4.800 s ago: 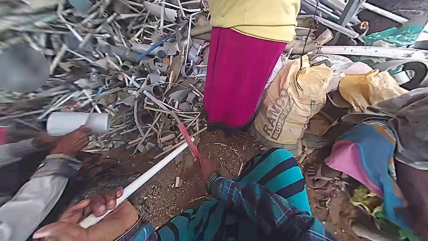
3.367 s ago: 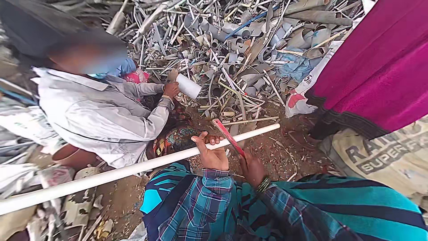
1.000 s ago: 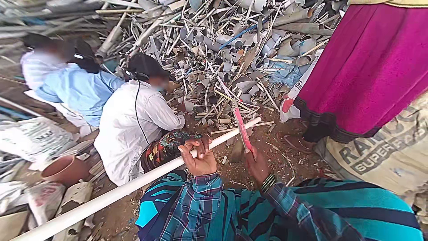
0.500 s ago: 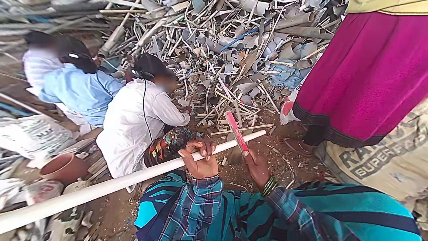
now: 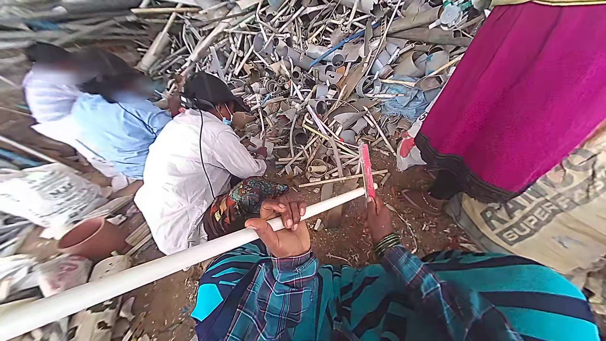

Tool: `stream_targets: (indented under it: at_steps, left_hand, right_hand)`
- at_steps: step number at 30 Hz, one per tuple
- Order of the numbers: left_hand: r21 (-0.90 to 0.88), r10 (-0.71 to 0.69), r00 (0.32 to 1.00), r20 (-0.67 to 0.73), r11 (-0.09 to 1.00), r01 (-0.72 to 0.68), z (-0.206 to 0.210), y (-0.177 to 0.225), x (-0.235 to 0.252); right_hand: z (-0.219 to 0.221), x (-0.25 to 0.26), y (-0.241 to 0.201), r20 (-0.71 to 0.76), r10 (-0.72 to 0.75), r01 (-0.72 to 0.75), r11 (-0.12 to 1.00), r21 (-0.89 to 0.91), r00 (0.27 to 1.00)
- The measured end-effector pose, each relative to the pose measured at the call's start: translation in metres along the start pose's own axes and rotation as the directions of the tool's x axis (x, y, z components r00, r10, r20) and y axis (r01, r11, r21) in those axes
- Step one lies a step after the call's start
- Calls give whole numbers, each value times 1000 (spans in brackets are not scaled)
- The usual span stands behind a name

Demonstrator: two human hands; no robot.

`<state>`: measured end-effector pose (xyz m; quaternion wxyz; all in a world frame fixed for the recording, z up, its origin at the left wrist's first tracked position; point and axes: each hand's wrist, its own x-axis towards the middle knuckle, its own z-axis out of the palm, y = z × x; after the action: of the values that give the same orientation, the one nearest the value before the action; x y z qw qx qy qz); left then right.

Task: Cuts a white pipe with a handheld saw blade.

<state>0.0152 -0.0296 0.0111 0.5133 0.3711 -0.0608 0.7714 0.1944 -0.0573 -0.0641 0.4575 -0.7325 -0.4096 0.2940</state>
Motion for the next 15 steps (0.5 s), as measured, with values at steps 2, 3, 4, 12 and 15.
stream_targets:
  at_steps: [2, 3, 4, 12, 15]
  left_hand:
    - [9, 23, 1000, -19, 1000, -22, -2, 2, 2]
    - [23, 31, 999, -42, 999, -30, -2, 1, 3]
    - [36, 36, 997, -74, 999, -33, -3, -1, 3]
    - [105, -128, 865, -486, 973, 203, 5, -7, 0]
    - [117, -101, 844, -526, 975, 190, -2, -7, 4]
  right_hand:
    - [-7, 19, 9, -15, 155, -154, 987, 40, 988]
    - [-5, 17, 8, -11, 150, -149, 988, 34, 989]
    - [0, 8, 4, 5, 87, -87, 996, 12, 996]
    - [11, -10, 5, -23, -104, 106, 993, 56, 994]
    - [-4, 21, 17, -84, 205, -189, 967, 170, 975]
